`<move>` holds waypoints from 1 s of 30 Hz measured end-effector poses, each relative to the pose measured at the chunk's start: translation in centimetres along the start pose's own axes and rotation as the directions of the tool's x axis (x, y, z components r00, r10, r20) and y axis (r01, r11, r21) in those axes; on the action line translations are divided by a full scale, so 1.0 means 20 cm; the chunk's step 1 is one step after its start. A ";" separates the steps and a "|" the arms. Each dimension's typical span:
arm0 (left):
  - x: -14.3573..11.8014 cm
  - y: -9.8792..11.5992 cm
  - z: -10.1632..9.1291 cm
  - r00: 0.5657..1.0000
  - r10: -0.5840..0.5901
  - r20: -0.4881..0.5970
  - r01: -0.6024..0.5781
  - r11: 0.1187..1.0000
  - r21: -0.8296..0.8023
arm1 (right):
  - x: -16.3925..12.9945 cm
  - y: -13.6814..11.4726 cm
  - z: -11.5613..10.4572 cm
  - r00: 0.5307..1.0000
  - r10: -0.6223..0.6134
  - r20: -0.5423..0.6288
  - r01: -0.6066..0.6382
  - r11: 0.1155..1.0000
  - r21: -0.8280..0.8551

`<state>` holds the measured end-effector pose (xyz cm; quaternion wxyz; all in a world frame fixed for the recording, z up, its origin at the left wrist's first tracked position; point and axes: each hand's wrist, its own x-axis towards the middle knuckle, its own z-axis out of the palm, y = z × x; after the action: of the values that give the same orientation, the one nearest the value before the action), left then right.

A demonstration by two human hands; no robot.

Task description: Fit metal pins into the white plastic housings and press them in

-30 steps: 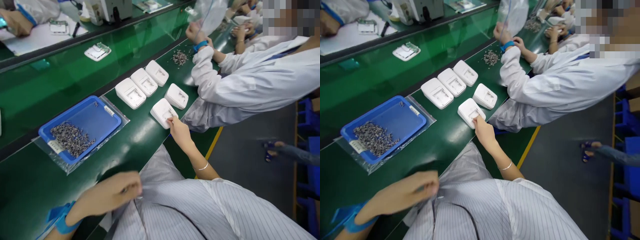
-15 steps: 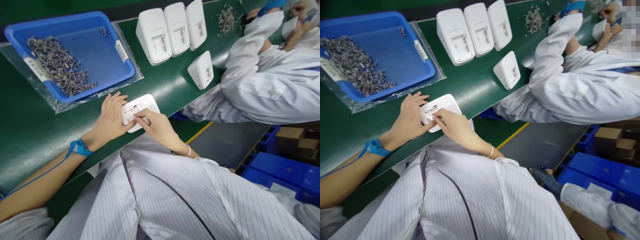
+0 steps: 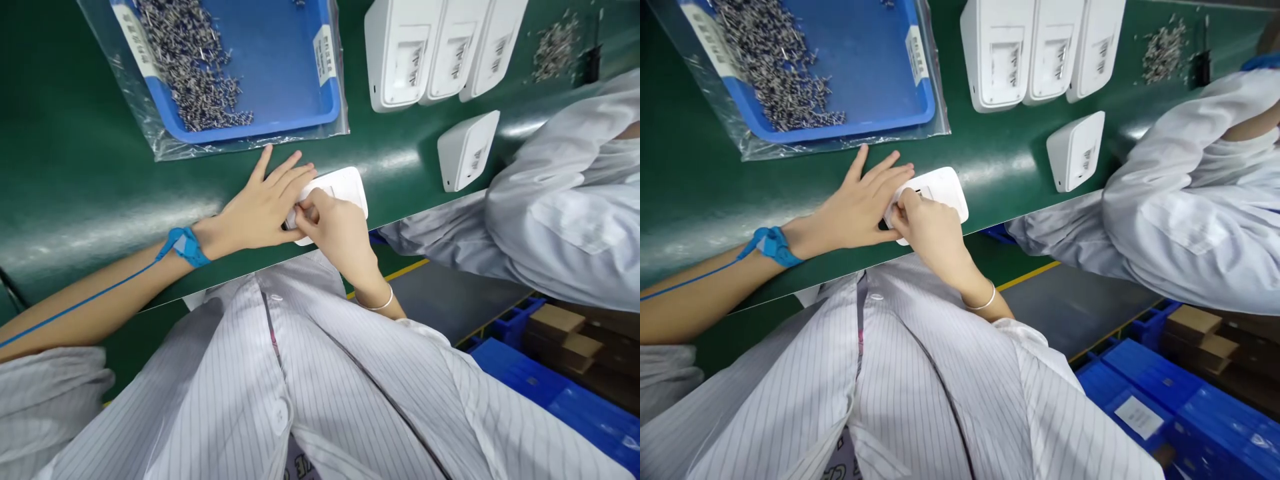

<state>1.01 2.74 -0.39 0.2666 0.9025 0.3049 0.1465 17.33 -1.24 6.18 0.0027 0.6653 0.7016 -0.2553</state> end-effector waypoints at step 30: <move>0.01 0.01 -0.01 0.999 -0.046 0.008 0.046 0.998 -0.034 | -0.01 0.06 -0.07 0.996 -0.073 -0.046 0.058 0.962 -0.266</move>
<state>1.17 2.77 0.01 0.2865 0.8911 0.3222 0.1420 18.96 -0.90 7.06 0.0636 0.6422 0.7508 -0.1409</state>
